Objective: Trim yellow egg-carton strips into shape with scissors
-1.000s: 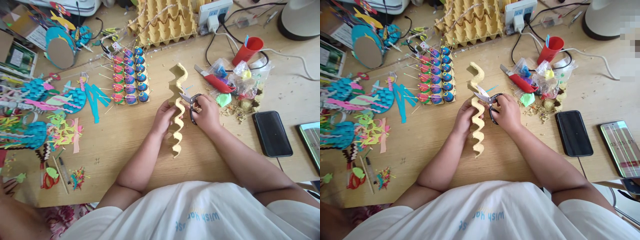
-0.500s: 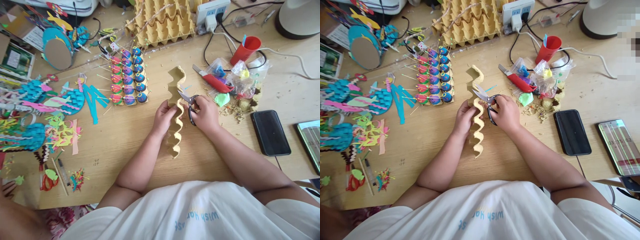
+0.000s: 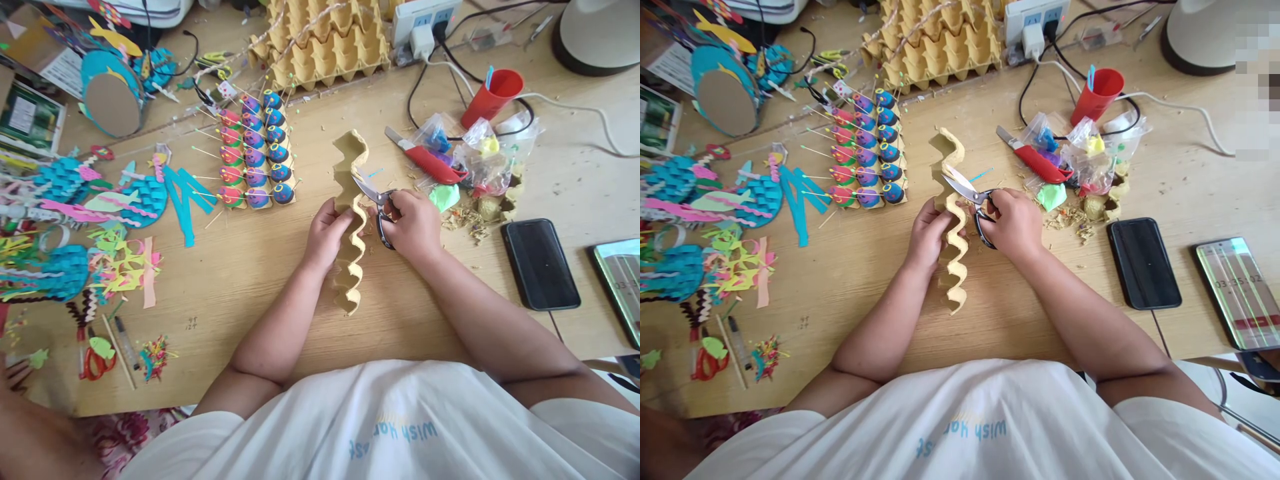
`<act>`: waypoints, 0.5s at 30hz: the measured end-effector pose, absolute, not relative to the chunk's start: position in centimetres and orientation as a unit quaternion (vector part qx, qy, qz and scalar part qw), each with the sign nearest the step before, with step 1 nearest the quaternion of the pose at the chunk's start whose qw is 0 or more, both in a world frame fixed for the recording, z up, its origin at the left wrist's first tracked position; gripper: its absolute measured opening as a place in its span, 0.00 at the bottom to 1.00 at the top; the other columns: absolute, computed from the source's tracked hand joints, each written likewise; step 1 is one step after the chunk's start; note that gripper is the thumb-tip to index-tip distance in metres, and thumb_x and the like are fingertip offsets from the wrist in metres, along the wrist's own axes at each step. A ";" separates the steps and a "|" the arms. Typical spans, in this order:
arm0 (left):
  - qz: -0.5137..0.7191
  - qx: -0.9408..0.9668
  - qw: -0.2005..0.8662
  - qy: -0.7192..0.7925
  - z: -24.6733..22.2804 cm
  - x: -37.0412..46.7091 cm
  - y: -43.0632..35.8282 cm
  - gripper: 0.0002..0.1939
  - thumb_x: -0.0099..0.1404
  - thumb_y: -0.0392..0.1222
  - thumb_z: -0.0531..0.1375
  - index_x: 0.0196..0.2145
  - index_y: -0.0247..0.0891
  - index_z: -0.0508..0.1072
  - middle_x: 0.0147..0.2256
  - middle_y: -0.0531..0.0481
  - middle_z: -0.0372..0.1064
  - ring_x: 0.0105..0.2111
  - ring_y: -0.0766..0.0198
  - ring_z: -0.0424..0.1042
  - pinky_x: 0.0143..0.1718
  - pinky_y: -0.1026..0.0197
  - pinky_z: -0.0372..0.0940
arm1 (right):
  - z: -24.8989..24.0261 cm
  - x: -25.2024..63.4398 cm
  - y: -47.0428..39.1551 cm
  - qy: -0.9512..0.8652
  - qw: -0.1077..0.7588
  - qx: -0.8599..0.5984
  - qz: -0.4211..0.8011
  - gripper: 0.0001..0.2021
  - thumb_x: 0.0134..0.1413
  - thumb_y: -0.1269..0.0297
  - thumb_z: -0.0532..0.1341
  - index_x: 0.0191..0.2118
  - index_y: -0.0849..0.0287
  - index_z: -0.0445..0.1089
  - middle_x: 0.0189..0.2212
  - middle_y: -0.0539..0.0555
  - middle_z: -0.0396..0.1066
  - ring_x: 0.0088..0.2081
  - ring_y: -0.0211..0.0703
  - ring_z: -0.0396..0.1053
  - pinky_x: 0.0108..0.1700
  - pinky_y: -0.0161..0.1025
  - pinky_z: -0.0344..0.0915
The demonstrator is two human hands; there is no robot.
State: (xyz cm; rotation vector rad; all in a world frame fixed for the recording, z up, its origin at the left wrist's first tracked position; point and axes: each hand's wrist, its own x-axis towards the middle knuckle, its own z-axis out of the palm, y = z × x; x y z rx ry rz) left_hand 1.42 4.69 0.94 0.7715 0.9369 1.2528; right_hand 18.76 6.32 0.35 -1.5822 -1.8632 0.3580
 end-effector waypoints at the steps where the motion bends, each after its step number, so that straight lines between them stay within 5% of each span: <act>1: 0.550 0.337 0.644 0.412 1.0 1.4 4.7 0.15 0.60 0.50 0.76 0.35 0.41 0.77 0.27 0.57 0.75 0.21 0.69 0.74 0.22 0.66 0.65 | 0.3 18.8 6.3 -0.712 0.328 -0.605 0.138 0.18 0.58 0.50 0.65 0.25 0.52 0.60 0.24 0.53 0.68 0.31 0.47 0.65 0.33 0.42 0.53; 15: 0.536 0.329 0.643 0.437 0.9 1.4 4.6 0.16 0.60 0.52 0.75 0.36 0.41 0.76 0.27 0.57 0.76 0.22 0.70 0.74 0.20 0.68 0.63 | 0.0 18.9 6.7 -0.718 0.328 -0.598 0.143 0.19 0.57 0.54 0.65 0.23 0.52 0.57 0.22 0.52 0.66 0.28 0.44 0.62 0.31 0.42 0.50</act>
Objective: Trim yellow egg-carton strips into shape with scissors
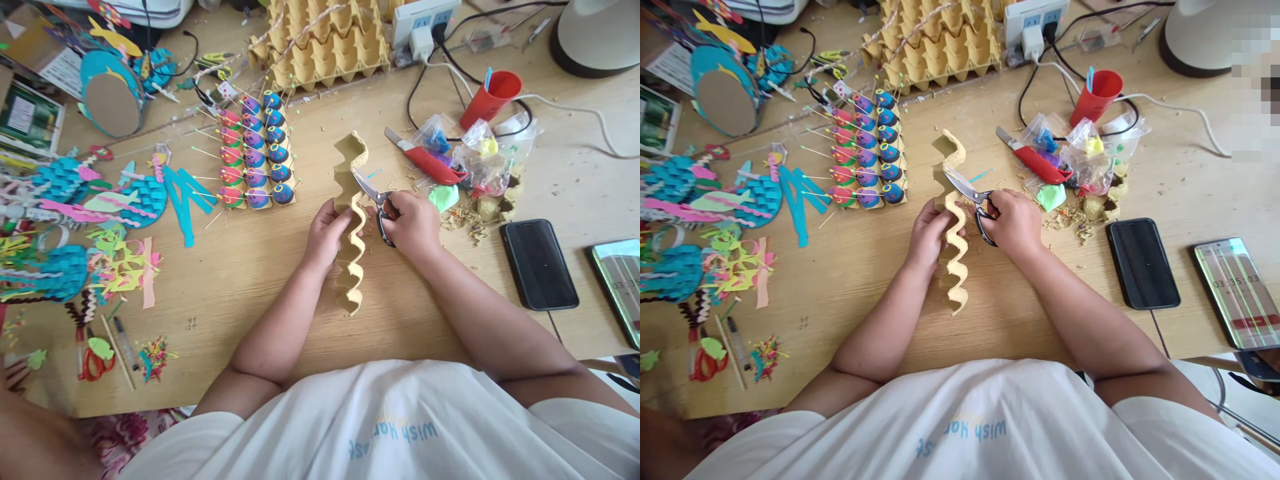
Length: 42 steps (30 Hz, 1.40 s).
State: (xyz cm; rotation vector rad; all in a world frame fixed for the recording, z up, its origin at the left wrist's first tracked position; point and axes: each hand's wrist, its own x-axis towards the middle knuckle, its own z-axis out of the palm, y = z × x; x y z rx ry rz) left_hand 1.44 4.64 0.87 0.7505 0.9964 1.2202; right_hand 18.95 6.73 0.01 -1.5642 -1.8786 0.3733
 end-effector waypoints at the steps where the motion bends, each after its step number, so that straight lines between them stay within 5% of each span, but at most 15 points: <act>1: 0.535 0.329 0.643 0.439 0.9 1.4 4.6 0.16 0.61 0.52 0.75 0.36 0.42 0.76 0.27 0.57 0.76 0.22 0.70 0.74 0.20 0.68 0.63 | 0.0 18.9 6.7 -0.718 0.328 -0.597 0.142 0.19 0.57 0.54 0.65 0.23 0.52 0.57 0.22 0.52 0.66 0.28 0.44 0.62 0.31 0.42 0.50; 18: 0.537 0.299 0.666 0.423 0.6 1.4 4.8 0.17 0.59 0.51 0.76 0.38 0.40 0.78 0.25 0.57 0.75 0.20 0.70 0.73 0.17 0.69 0.60 | 0.1 19.0 6.8 -0.707 0.303 -0.619 0.160 0.20 0.53 0.56 0.66 0.23 0.53 0.54 0.23 0.52 0.65 0.28 0.43 0.59 0.32 0.42 0.48; 31: 0.523 0.262 0.692 0.424 1.3 0.9 4.8 0.15 0.57 0.51 0.76 0.37 0.44 0.80 0.25 0.55 0.73 0.20 0.70 0.69 0.18 0.68 0.56 | -0.8 19.3 7.3 -0.667 0.386 -0.604 0.201 0.31 0.60 0.34 0.64 0.23 0.52 0.53 0.21 0.49 0.60 0.26 0.41 0.56 0.32 0.41 0.50; 42: 0.462 0.282 0.725 0.426 1.8 0.3 4.4 0.16 0.54 0.55 0.76 0.35 0.46 0.80 0.27 0.51 0.72 0.23 0.67 0.68 0.22 0.63 0.56 | -1.0 19.1 6.9 -0.738 0.406 -0.521 0.140 0.19 0.61 0.46 0.65 0.31 0.52 0.59 0.29 0.54 0.68 0.33 0.48 0.66 0.37 0.44 0.59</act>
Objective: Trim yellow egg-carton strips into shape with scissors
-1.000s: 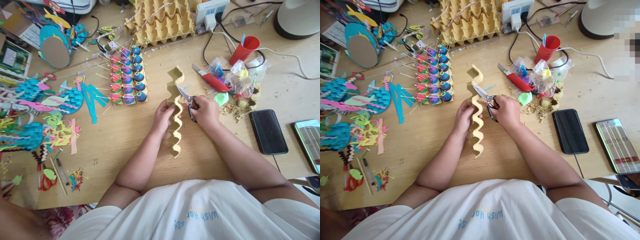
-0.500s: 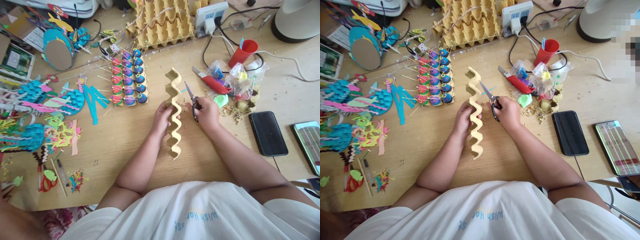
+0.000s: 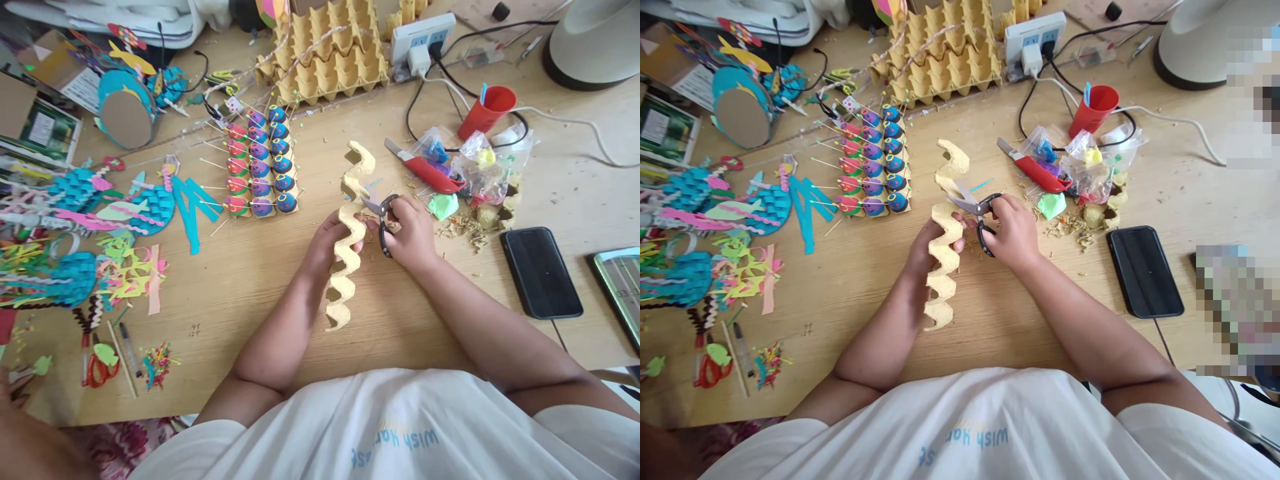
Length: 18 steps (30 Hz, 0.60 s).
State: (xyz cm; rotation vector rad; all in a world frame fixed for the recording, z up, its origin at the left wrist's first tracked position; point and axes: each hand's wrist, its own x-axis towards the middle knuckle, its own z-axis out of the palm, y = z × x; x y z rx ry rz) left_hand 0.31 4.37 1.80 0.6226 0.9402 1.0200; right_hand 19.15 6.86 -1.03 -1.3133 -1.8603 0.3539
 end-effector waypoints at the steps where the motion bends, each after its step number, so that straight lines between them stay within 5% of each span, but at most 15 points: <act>1: 0.463 0.284 0.724 0.426 1.8 0.3 4.3 0.15 0.55 0.55 0.76 0.35 0.46 0.80 0.27 0.51 0.72 0.22 0.67 0.68 0.22 0.63 0.56 | -1.1 19.1 6.9 -0.744 0.404 -0.518 0.122 0.18 0.62 0.46 0.64 0.32 0.52 0.60 0.31 0.54 0.69 0.34 0.49 0.66 0.37 0.45 0.60; 8: 0.472 0.270 0.731 0.412 1.9 0.7 4.3 0.13 0.55 0.51 0.76 0.35 0.47 0.80 0.33 0.52 0.78 0.23 0.70 0.69 0.22 0.66 0.59 | -1.4 19.0 6.9 -0.760 0.384 -0.522 0.050 0.16 0.63 0.47 0.65 0.35 0.52 0.63 0.35 0.57 0.73 0.38 0.53 0.69 0.40 0.47 0.63; 18: 0.498 0.286 0.706 0.414 1.4 0.8 4.4 0.16 0.55 0.52 0.78 0.36 0.45 0.80 0.26 0.54 0.73 0.21 0.69 0.70 0.19 0.69 0.57 | -0.9 19.0 6.6 -0.745 0.353 -0.565 0.041 0.13 0.62 0.52 0.66 0.34 0.52 0.66 0.34 0.56 0.73 0.37 0.51 0.69 0.39 0.45 0.60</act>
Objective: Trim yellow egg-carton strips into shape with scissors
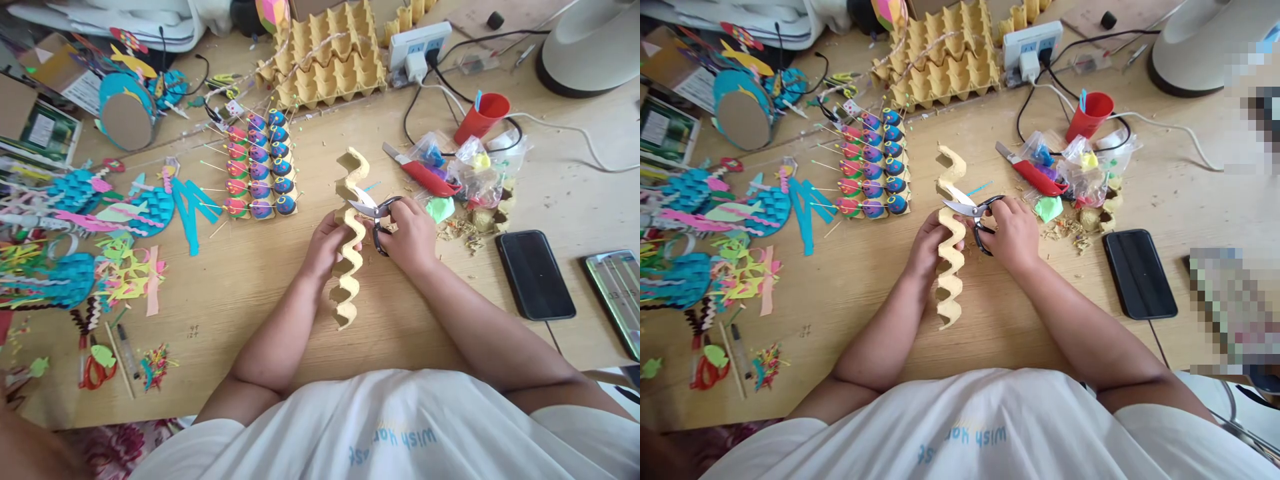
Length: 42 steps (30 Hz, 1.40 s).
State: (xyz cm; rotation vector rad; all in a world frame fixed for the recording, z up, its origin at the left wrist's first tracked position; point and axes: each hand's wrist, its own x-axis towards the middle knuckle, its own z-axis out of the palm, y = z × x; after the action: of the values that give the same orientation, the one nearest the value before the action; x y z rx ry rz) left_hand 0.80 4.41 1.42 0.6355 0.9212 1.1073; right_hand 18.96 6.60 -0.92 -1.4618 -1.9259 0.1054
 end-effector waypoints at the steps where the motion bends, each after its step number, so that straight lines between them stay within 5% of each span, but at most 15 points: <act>1: 0.500 0.289 0.702 0.416 1.4 0.8 4.4 0.17 0.55 0.53 0.77 0.36 0.45 0.80 0.26 0.54 0.73 0.21 0.69 0.70 0.19 0.69 0.57 | -0.8 19.0 6.6 -0.743 0.347 -0.571 0.046 0.13 0.62 0.53 0.66 0.33 0.53 0.66 0.33 0.55 0.73 0.36 0.51 0.69 0.38 0.45 0.60; 8: 0.505 0.304 0.692 0.417 1.3 0.9 4.5 0.17 0.57 0.53 0.75 0.38 0.43 0.78 0.24 0.56 0.73 0.20 0.69 0.68 0.19 0.68 0.57 | -0.3 19.1 6.5 -0.728 0.332 -0.596 0.061 0.12 0.59 0.58 0.66 0.28 0.53 0.65 0.29 0.54 0.71 0.33 0.48 0.66 0.35 0.43 0.54; 20: 0.502 0.289 0.687 0.439 1.6 0.8 4.5 0.15 0.57 0.52 0.75 0.37 0.45 0.78 0.26 0.56 0.73 0.21 0.70 0.68 0.21 0.67 0.56 | -1.0 19.3 7.2 -0.666 0.405 -0.603 0.170 0.30 0.62 0.35 0.62 0.23 0.52 0.55 0.20 0.50 0.61 0.26 0.42 0.58 0.30 0.41 0.50; 30: 0.493 0.271 0.700 0.439 1.5 0.5 4.7 0.15 0.55 0.54 0.76 0.35 0.48 0.79 0.28 0.52 0.73 0.23 0.67 0.68 0.23 0.63 0.60 | -1.3 19.0 7.3 -0.707 0.414 -0.541 0.189 0.21 0.61 0.42 0.64 0.29 0.51 0.59 0.28 0.51 0.66 0.31 0.46 0.63 0.36 0.44 0.59; 42: 0.492 0.273 0.689 0.458 1.3 0.6 5.2 0.21 0.51 0.54 0.77 0.38 0.48 0.75 0.26 0.53 0.73 0.21 0.65 0.68 0.23 0.61 0.57 | -1.5 18.8 7.4 -0.703 0.418 -0.545 0.185 0.24 0.61 0.39 0.63 0.29 0.50 0.54 0.29 0.54 0.68 0.34 0.49 0.66 0.38 0.46 0.62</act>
State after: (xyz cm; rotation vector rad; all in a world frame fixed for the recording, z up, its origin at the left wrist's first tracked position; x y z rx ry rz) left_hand 0.58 5.20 1.30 0.6105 1.0238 1.1007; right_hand 18.84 7.38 -1.46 -1.3674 -1.7649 0.4631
